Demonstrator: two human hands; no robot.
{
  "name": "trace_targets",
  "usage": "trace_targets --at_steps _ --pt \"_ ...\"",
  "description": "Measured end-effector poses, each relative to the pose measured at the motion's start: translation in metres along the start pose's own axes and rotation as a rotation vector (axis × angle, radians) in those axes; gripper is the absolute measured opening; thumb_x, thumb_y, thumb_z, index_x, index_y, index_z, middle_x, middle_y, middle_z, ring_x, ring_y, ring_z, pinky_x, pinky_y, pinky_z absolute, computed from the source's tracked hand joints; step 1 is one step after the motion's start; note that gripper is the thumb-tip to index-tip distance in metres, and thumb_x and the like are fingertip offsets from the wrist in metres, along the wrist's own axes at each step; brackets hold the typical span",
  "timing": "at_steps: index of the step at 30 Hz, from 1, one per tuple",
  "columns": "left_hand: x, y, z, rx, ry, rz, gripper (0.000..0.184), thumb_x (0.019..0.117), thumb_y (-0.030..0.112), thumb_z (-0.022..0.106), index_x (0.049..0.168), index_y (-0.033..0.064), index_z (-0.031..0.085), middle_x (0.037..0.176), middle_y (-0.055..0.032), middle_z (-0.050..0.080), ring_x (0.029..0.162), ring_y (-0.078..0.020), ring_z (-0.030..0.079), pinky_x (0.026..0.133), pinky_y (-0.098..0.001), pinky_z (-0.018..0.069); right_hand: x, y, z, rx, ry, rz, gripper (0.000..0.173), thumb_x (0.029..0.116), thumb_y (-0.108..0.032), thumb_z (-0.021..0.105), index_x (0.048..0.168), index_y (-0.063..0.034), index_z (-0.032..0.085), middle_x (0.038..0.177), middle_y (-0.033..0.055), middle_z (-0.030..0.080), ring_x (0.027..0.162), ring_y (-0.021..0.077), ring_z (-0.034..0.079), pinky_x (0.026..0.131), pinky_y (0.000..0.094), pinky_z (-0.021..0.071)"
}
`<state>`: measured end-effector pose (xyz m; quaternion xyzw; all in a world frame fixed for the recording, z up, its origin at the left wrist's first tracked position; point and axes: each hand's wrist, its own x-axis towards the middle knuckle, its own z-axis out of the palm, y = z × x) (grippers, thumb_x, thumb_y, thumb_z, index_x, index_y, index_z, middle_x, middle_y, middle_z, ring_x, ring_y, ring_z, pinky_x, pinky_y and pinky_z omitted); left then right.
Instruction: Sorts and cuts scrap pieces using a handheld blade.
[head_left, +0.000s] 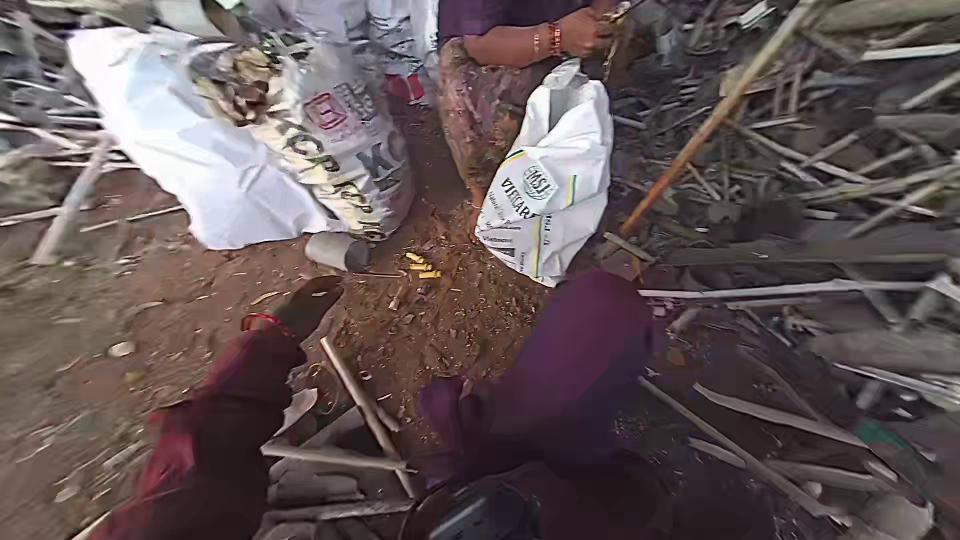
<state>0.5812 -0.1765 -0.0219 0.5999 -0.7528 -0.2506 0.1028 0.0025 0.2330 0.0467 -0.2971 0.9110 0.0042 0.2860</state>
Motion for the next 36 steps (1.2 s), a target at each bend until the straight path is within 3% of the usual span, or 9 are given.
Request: trace_targets --at_steps 6,12,15,18,21,25,28,32,36 --pt "0.055 0.325 0.089 -0.163 -0.156 1.122 0.039 0.1044 0.036 0.051 0.135 0.0149 0.062 0.127 -0.0102 0.067 0.107 -0.025 0.069 0.091 -0.0518 0.0553 -0.069 0.037 -0.116 0.5 1.188 -0.108 0.033 0.1045 -0.024 0.057 0.129 -0.0022 0.056 0.079 0.0061 0.063 0.06 0.015 0.062 0.06 0.0367 0.0566" --pt "-0.116 0.538 0.169 -0.01 -0.705 1.446 0.049 0.1031 0.026 0.062 0.147 0.006 0.052 0.144 -0.0189 0.055 0.131 -0.0349 0.055 0.108 -0.0545 0.0443 -0.081 0.025 -0.13 1.198 1.407 -0.558 0.009 0.1052 -0.009 0.051 0.098 -0.0127 0.055 0.069 -0.0066 0.064 0.055 0.0089 0.065 0.056 0.028 0.062" --pt "-0.135 0.558 0.224 -0.317 -1.008 1.222 0.071 0.0996 0.035 0.065 0.155 0.0012 0.036 0.145 -0.0206 0.054 0.132 -0.0277 0.055 0.111 -0.0445 0.0432 -0.038 0.025 -0.08 1.223 1.073 -0.438 0.03 0.1111 -0.033 0.04 0.111 -0.0133 0.062 0.091 -0.0062 0.069 0.078 0.003 0.066 0.072 0.023 0.0569" --pt "-0.131 0.564 0.261 -0.576 -1.241 0.606 0.031 0.0986 0.011 0.067 0.124 -0.0035 0.057 0.091 -0.0061 0.067 0.08 -0.0082 0.067 0.077 -0.0248 0.0565 0.001 0.042 -0.054 0.971 0.586 -0.333 0.056 0.1107 -0.049 0.027 0.131 -0.0098 0.062 0.129 -0.0001 0.066 0.115 0.0066 0.061 0.098 0.0312 0.0505" --pt "-0.125 0.58 0.27 -0.637 -1.205 0.232 0.011 0.1062 0.004 0.049 0.097 0.0032 0.054 0.066 -0.0024 0.052 0.055 -0.0137 0.06 0.057 -0.027 0.057 0.041 0.082 -0.037 0.883 0.408 -0.348 0.054 0.1122 -0.038 0.028 0.13 -0.0037 0.066 0.13 0.0052 0.068 0.117 0.0123 0.063 0.099 0.0354 0.0511" --pt "-0.107 0.6 0.273 -0.418 -1.199 0.479 0.038 0.1071 0.001 0.029 0.082 0.0021 0.057 0.062 -0.0014 0.056 0.053 -0.0107 0.059 0.053 -0.0233 0.0523 0.079 0.08 -0.014 1.389 0.269 -0.289 0.059 0.1128 -0.038 0.014 0.147 -0.002 0.046 0.126 0.0098 0.068 0.099 0.0143 0.07 0.086 0.0322 0.0569" --pt "-0.101 0.601 0.275 -0.012 -1.297 0.703 0.033 0.1091 0.003 0.031 0.107 -0.0029 0.064 0.089 -0.0093 0.065 0.077 -0.0144 0.063 0.073 -0.0301 0.0523 0.091 0.056 -0.003 1.41 0.231 -0.027 0.051 0.1148 -0.034 0.023 0.139 0.0017 0.051 0.109 0.0138 0.069 0.082 0.015 0.067 0.074 0.0314 0.0547" --pt "-0.101 0.584 0.273 0.662 -1.191 1.173 0.039 0.1118 0.016 0.036 0.141 0.0032 0.057 0.14 -0.0248 0.058 0.131 -0.0412 0.055 0.111 -0.057 0.0386 0.123 0.078 0.018 0.7 0.022 0.064 0.045 0.1119 -0.028 0.043 0.143 0.0051 0.048 0.128 0.0255 0.063 0.113 0.0322 0.066 0.1 0.0466 0.0505" --pt "-0.111 0.556 0.268 1.003 -1.229 1.249 0.047 0.1113 0.031 0.042 0.147 0.0028 0.051 0.143 -0.0284 0.054 0.135 -0.0469 0.05 0.111 -0.0606 0.038 0.158 0.133 0.065 -0.065 -0.093 0.059 0.062 0.1033 -0.019 0.059 0.156 0.0026 0.035 0.158 0.0277 0.039 0.147 0.0443 0.038 0.116 0.0601 0.0307"
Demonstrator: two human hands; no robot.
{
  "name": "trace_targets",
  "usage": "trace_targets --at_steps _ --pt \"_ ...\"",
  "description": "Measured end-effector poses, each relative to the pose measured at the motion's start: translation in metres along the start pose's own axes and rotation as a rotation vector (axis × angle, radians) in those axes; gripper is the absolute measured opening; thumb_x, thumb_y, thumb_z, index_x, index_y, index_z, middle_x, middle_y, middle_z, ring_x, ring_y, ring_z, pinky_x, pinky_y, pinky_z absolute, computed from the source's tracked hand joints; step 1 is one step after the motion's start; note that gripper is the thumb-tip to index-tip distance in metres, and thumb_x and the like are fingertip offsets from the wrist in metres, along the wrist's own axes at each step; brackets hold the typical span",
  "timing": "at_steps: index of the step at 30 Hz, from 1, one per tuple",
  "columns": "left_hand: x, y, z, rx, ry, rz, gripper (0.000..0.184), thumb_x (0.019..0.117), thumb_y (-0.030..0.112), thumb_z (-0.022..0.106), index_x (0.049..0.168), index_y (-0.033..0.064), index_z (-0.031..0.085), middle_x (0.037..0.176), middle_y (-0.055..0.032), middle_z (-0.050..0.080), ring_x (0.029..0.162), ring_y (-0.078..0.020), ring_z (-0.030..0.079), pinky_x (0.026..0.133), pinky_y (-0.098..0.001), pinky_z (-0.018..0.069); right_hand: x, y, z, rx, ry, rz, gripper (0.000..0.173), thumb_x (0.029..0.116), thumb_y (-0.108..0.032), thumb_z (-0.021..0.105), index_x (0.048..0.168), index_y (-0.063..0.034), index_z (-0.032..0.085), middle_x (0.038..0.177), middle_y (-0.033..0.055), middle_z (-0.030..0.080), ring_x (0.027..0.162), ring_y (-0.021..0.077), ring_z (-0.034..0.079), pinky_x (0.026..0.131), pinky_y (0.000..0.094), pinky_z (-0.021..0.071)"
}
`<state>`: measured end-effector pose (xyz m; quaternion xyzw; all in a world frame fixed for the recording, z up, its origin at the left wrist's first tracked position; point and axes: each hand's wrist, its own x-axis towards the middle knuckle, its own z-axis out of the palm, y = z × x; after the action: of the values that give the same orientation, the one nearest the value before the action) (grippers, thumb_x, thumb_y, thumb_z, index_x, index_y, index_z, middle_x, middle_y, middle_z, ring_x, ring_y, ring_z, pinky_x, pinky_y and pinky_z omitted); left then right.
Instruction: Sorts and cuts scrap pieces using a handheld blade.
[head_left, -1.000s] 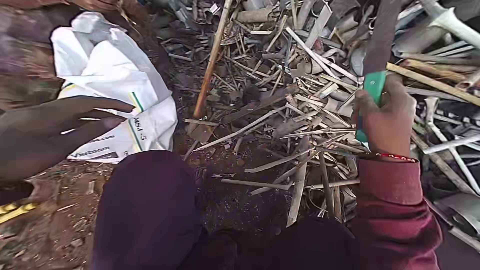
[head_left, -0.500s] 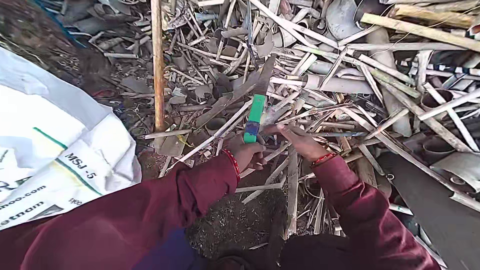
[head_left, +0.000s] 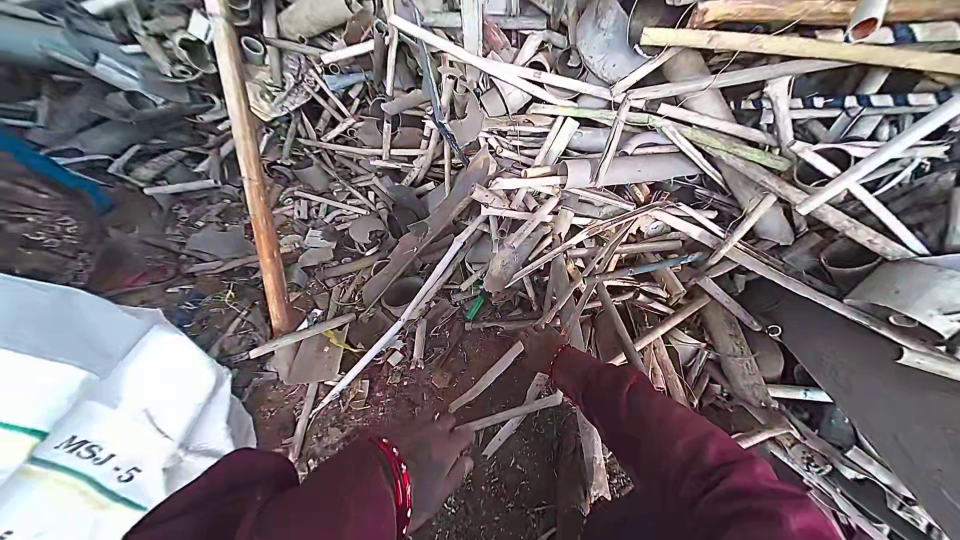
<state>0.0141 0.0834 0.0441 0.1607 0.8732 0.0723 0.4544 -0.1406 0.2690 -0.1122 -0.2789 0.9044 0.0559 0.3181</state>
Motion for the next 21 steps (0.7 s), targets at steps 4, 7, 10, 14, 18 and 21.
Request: trace_targets --at_steps 4,7,10,14,18,21 --pt "-0.004 0.007 0.014 0.009 -0.161 0.104 0.047 0.1119 0.029 0.041 0.151 0.0043 0.046 0.149 -0.0265 0.051 0.139 -0.0435 0.048 0.116 -0.0577 0.0346 0.038 0.033 0.041 -0.267 -0.071 -0.044 0.088 0.094 -0.006 0.07 0.164 -0.0027 0.016 0.17 0.028 0.007 0.158 0.0453 0.008 0.123 0.063 0.0126" --pt "-0.006 0.002 0.024 -0.035 -0.132 0.108 0.046 0.1116 0.028 0.042 0.15 0.0029 0.047 0.148 -0.0272 0.051 0.139 -0.0439 0.047 0.116 -0.057 0.0345 0.053 0.03 0.039 -0.279 -0.122 -0.031 0.086 0.097 -0.017 0.069 0.164 -0.0038 0.017 0.17 0.0253 0.012 0.158 0.0406 0.011 0.125 0.0593 0.0082" --pt "-0.009 -0.008 0.024 -0.064 -0.038 0.033 0.047 0.1105 0.027 0.045 0.151 0.0031 0.047 0.147 -0.0286 0.051 0.138 -0.0458 0.047 0.114 -0.0578 0.0364 0.041 0.012 0.038 -0.227 -0.198 0.063 0.05 0.1023 -0.009 0.057 0.147 0.0092 0.046 0.154 0.0287 0.044 0.148 0.0429 0.037 0.124 0.0561 0.021" --pt "-0.041 -0.01 0.017 -0.05 -0.019 -0.076 0.049 0.1113 0.028 0.043 0.155 0.0059 0.04 0.154 -0.025 0.043 0.146 -0.0446 0.037 0.118 -0.057 0.0291 0.024 0.008 0.067 -0.08 -0.325 0.246 0.04 0.1069 -0.012 0.047 0.14 0.0104 0.055 0.15 0.0291 0.049 0.144 0.0433 0.043 0.118 0.0564 0.0325" --pt "-0.086 -0.029 0.058 -0.125 0.304 0.184 0.041 0.1094 0.026 0.047 0.141 0.001 0.058 0.134 -0.0268 0.062 0.128 -0.047 0.057 0.11 -0.0578 0.0409 0.037 0.018 0.085 -0.313 -0.5 0.304 0.044 0.1037 -0.019 0.057 0.138 0.0093 0.056 0.148 0.0303 0.05 0.141 0.0453 0.045 0.114 0.0628 0.0357" --pt "-0.096 -0.045 0.082 -0.201 0.328 0.245 0.04 0.1084 0.024 0.05 0.137 -0.0025 0.06 0.127 -0.028 0.065 0.12 -0.047 0.062 0.108 -0.0562 0.0442 0.036 -0.019 0.057 -0.334 -0.524 0.207 0.041 0.1019 -0.015 0.058 0.133 0.0115 0.058 0.141 0.0322 0.055 0.135 0.0461 0.052 0.107 0.0631 0.0415"
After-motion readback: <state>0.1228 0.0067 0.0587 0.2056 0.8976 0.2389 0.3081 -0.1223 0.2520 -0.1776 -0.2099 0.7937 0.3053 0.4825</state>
